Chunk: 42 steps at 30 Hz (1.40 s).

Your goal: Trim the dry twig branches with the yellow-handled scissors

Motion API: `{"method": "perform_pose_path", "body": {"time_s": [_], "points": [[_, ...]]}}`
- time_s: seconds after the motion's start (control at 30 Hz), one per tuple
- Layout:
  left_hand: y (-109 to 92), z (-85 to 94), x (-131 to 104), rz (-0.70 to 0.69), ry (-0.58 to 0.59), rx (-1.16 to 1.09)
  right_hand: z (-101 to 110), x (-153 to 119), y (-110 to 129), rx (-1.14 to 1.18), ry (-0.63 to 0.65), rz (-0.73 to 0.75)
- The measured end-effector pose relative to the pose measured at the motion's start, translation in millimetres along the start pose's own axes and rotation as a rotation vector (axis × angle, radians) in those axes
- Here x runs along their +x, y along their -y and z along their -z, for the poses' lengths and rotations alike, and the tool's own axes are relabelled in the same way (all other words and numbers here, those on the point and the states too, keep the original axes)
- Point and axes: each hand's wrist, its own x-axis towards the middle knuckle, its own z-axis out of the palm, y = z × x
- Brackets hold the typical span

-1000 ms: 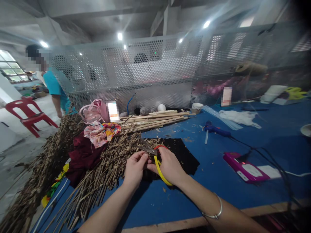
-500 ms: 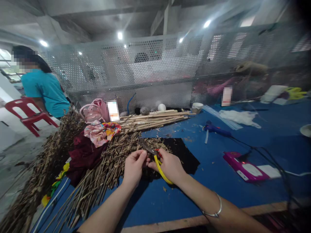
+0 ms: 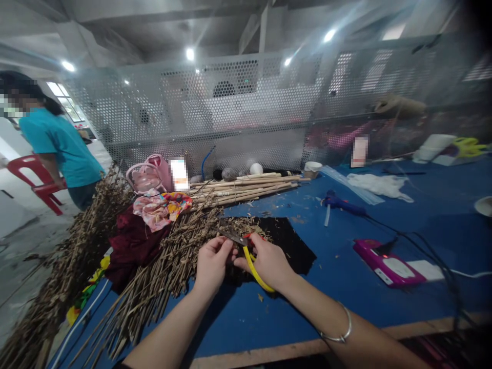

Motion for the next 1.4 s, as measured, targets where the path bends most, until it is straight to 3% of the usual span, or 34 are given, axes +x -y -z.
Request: {"method": "perform_pose_path", "body": {"time_s": [0.43,0.93,1.17,1.3,1.4], "points": [[3,4.6,4,-0.043,-0.063,0.035,3,2,-1,0.014,0.024,-0.036],[0,5.9,2,-0.147,-0.030,0.327,5,2,1,-0.081,0.063,-0.035],[-9,34.4,24,-0.254,-0.009,0.618,7,11,-16,0.097,-0.027,-0.089],[-23,55.6,34,-0.352,-0.192,0.756,5,16,-29,0.188,-0.102,-0.097],[-24,59.6,35,-0.326,-0.177,0.847,3,17,-33,0.239,-0.136,-0.085]]}}
